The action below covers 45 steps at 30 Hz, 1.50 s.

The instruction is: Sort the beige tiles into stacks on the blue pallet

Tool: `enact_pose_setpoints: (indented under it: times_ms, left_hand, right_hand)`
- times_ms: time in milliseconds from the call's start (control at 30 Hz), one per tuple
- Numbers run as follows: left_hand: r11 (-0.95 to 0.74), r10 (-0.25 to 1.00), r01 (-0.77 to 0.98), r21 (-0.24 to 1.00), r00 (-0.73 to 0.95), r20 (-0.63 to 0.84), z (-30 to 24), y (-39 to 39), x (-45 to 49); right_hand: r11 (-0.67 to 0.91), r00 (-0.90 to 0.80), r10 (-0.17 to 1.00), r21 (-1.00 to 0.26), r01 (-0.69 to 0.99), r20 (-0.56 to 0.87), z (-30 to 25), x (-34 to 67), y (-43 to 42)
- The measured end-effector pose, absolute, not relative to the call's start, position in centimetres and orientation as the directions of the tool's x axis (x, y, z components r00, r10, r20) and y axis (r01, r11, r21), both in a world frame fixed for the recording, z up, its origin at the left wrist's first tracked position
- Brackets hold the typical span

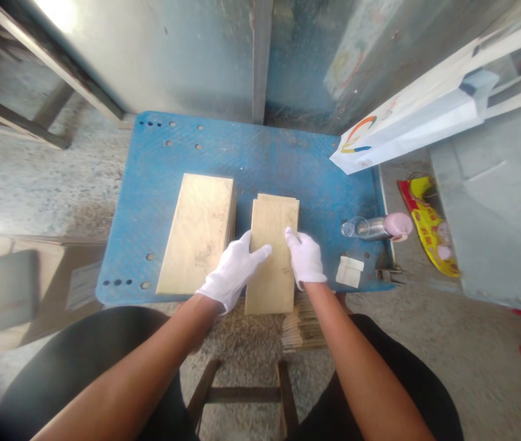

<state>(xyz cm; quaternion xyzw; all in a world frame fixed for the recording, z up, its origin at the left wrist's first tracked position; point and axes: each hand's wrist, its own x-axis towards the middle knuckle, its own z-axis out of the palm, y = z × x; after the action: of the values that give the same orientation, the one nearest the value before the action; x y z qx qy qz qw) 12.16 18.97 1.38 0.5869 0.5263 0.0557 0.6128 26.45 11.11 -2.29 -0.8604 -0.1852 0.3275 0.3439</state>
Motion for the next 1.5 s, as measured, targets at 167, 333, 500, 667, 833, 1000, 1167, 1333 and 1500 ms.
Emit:
enact_pose_setpoints:
  times_ms: [167,333,500,667,833,1000,1167,1333,1500]
  left_hand:
    - [0.29,0.702,0.604,0.742,0.393,-0.594,1.3,18.8,12.3]
    - [0.235,0.694,0.636,0.735,0.42,-0.585,2.2,18.9,12.8]
    - [0.139,0.698,0.7,0.701,0.433,-0.571,2.9,18.9,13.2]
    - [0.032,0.707,0.736,0.676,0.461,-0.536,2.7,18.5,13.3]
    - [-0.031,0.698,0.728,0.685,0.506,-0.506,1.9,18.3,13.0]
    - [-0.036,0.669,0.737,0.674,0.519,-0.532,1.6,18.3,12.7]
    - [-0.015,0.662,0.741,0.671,0.51,-0.549,1.8,18.3,12.8]
    - [0.015,0.666,0.73,0.683,0.503,-0.552,1.5,18.3,12.9]
    - [0.04,0.667,0.718,0.695,0.499,-0.553,1.4,18.2,13.0]
  right_hand:
    - [-0.709,0.728,0.526,-0.699,0.091,-0.439,-2.5,26.3,11.3]
    - [-0.749,0.749,0.519,-0.641,0.166,-0.411,-1.8,26.7,11.5]
    - [-0.797,0.774,0.532,-0.513,0.32,-0.344,-1.2,26.7,12.3]
    - [-0.802,0.771,0.563,-0.422,0.422,-0.299,-1.4,26.6,12.9]
    - [-0.803,0.753,0.588,-0.321,0.502,-0.294,-1.7,26.4,13.2]
    - [-0.801,0.751,0.597,-0.164,0.576,-0.28,-1.7,25.8,13.3]
    - [-0.77,0.739,0.632,-0.08,0.633,-0.234,-1.9,25.3,13.1]
    - [-0.748,0.722,0.656,-0.064,0.661,-0.219,-2.1,25.2,12.8]
    - [-0.745,0.719,0.664,-0.101,0.659,-0.206,-2.1,25.2,12.4]
